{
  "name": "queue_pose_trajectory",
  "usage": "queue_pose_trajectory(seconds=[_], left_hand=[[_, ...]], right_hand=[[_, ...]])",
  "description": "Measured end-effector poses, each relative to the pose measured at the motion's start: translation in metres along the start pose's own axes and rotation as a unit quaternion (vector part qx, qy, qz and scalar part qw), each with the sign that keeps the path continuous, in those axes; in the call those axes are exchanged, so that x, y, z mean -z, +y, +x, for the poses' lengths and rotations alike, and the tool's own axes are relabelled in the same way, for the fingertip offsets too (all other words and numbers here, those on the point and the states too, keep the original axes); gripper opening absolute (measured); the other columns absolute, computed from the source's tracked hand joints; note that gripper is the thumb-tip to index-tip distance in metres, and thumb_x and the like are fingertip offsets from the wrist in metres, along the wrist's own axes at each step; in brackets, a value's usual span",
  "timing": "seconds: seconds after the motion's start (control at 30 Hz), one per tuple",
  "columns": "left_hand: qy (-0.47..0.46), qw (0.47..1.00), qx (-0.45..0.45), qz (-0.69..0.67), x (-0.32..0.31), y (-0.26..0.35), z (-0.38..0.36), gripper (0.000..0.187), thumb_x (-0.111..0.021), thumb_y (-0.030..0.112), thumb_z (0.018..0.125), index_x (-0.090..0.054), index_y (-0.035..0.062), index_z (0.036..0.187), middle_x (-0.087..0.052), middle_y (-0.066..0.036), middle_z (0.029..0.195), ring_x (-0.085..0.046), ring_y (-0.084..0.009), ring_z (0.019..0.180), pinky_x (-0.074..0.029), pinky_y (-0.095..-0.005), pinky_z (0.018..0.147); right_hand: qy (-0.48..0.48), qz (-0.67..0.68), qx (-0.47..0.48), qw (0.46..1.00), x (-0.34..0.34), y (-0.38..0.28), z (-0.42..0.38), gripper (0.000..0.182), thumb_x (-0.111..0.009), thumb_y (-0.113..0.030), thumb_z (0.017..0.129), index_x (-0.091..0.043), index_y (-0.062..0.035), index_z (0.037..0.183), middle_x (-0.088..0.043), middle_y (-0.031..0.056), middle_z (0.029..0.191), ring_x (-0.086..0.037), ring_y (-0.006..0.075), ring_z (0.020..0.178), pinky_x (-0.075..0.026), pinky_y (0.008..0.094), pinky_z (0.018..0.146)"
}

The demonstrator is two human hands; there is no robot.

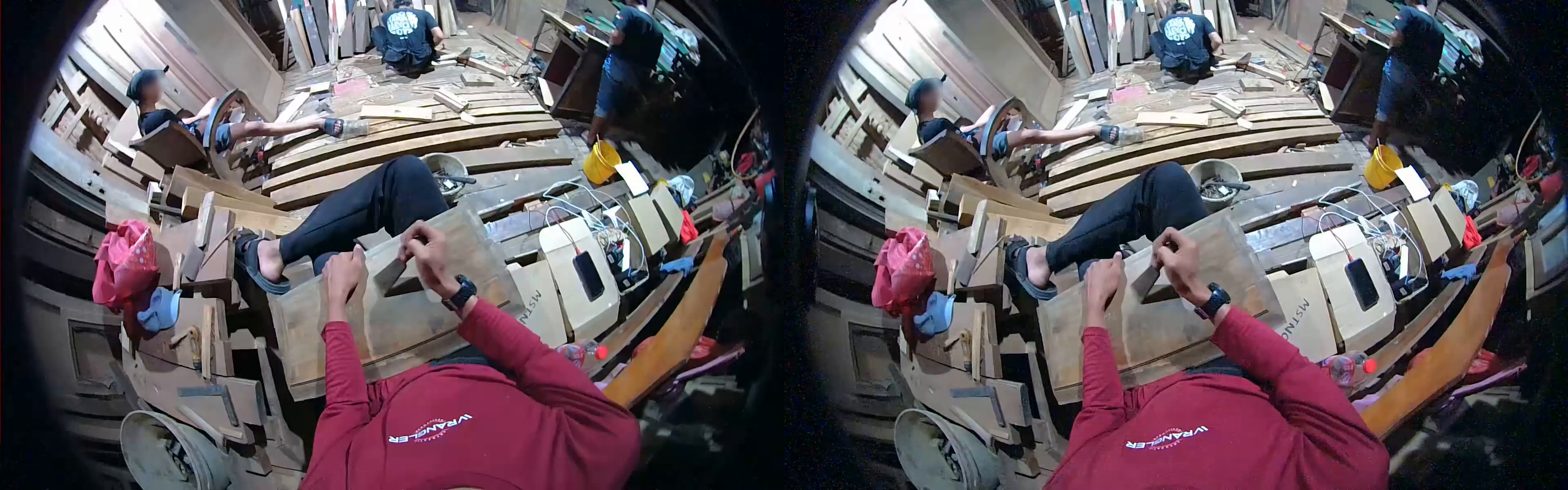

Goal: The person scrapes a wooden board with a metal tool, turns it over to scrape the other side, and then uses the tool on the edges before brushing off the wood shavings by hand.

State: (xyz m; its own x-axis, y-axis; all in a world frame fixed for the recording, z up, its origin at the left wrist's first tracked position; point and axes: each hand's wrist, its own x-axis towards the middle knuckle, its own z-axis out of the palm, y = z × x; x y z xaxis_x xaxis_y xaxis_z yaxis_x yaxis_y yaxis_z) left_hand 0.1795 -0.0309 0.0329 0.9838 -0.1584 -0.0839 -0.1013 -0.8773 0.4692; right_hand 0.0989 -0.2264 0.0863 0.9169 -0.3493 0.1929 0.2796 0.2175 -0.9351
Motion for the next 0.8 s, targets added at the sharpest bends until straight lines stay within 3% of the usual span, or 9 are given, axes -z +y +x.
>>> queue_pose_trajectory(seconds=[0.1, 0.17, 0.23, 0.3, 0.37, 0.5, 0.73, 0.8], left_hand=[[-0.008, 1.000, 0.012, -0.008, 0.008, 0.007, -0.006, 0.057, -0.041, 0.048, 0.101, -0.076, 0.0039, 0.097, -0.069, -0.029, 0.101, -0.065, -0.0480, 0.101, -0.049, -0.0557, 0.091], [-0.018, 1.000, 0.011, 0.004, 0.009, 0.006, -0.002, 0.057, -0.041, 0.048, 0.102, -0.076, 0.0041, 0.099, -0.069, -0.029, 0.102, -0.065, -0.0482, 0.102, -0.049, -0.0559, 0.091], [-0.016, 1.000, -0.009, -0.008, 0.003, 0.001, 0.001, 0.059, -0.040, 0.051, 0.102, -0.076, 0.0037, 0.099, -0.069, -0.028, 0.102, -0.065, -0.0479, 0.102, -0.049, -0.0557, 0.091], [-0.039, 0.999, -0.001, -0.009, 0.010, 0.004, 0.001, 0.059, -0.040, 0.050, 0.103, -0.076, 0.0037, 0.099, -0.069, -0.028, 0.101, -0.065, -0.0481, 0.102, -0.049, -0.0556, 0.091], [-0.044, 0.999, -0.019, -0.012, 0.011, 0.002, 0.000, 0.058, -0.040, 0.049, 0.103, -0.075, 0.0037, 0.099, -0.069, -0.028, 0.100, -0.064, -0.0482, 0.101, -0.049, -0.0556, 0.091], [-0.040, 0.999, -0.019, -0.014, 0.010, -0.001, 0.000, 0.058, -0.039, 0.049, 0.104, -0.075, 0.0039, 0.099, -0.069, -0.028, 0.100, -0.065, -0.0481, 0.101, -0.049, -0.0557, 0.091], [-0.033, 0.999, -0.022, -0.004, 0.004, -0.005, 0.003, 0.057, -0.040, 0.049, 0.104, -0.076, 0.0053, 0.099, -0.069, -0.028, 0.100, -0.065, -0.0475, 0.100, -0.049, -0.0562, 0.090], [-0.038, 0.999, -0.018, -0.006, 0.008, -0.003, 0.002, 0.057, -0.039, 0.049, 0.104, -0.076, 0.0051, 0.100, -0.069, -0.028, 0.101, -0.065, -0.0475, 0.100, -0.049, -0.0556, 0.090]], right_hand=[[0.094, 0.055, 0.052, 0.993, 0.009, -0.012, 0.007, 0.012, -0.047, 0.000, 0.085, -0.058, -0.0038, 0.081, -0.056, 0.0020, 0.067, -0.053, 0.0094, 0.056, -0.043, 0.0239, 0.054], [0.142, 0.022, 0.053, 0.988, 0.011, 0.002, 0.003, 0.010, -0.049, -0.001, 0.087, -0.057, -0.0034, 0.082, -0.058, 0.0032, 0.067, -0.056, 0.0105, 0.058, -0.046, 0.0254, 0.056], [0.050, -0.047, -0.024, 0.997, 0.006, 0.006, -0.002, 0.010, -0.050, -0.003, 0.089, -0.057, -0.0023, 0.082, -0.061, 0.0049, 0.067, -0.060, 0.0120, 0.060, -0.049, 0.0273, 0.057], [-0.011, -0.050, -0.014, 0.999, -0.002, 0.012, -0.005, 0.008, -0.052, 0.002, 0.087, -0.058, -0.0005, 0.081, -0.062, 0.0058, 0.066, -0.062, 0.0129, 0.058, -0.051, 0.0279, 0.055], [-0.012, -0.045, 0.044, 0.998, -0.003, -0.004, -0.004, 0.010, -0.051, 0.006, 0.083, -0.059, -0.0007, 0.080, -0.061, 0.0048, 0.065, -0.061, 0.0119, 0.058, -0.050, 0.0260, 0.055], [0.112, 0.019, 0.139, 0.984, 0.006, 0.002, 0.000, 0.012, -0.047, 0.005, 0.084, -0.054, -0.0040, 0.085, -0.052, 0.0007, 0.069, -0.053, 0.0083, 0.057, -0.045, 0.0240, 0.054], [0.096, 0.021, 0.054, 0.994, 0.014, -0.016, 0.009, 0.010, -0.046, 0.002, 0.084, -0.053, -0.0058, 0.086, -0.052, 0.0009, 0.068, -0.053, 0.0085, 0.055, -0.043, 0.0222, 0.052], [0.126, 0.047, 0.092, 0.987, 0.021, -0.025, 0.014, 0.013, -0.043, 0.005, 0.079, -0.052, -0.0042, 0.083, -0.050, 0.0025, 0.068, -0.048, 0.0096, 0.051, -0.042, 0.0244, 0.049]])
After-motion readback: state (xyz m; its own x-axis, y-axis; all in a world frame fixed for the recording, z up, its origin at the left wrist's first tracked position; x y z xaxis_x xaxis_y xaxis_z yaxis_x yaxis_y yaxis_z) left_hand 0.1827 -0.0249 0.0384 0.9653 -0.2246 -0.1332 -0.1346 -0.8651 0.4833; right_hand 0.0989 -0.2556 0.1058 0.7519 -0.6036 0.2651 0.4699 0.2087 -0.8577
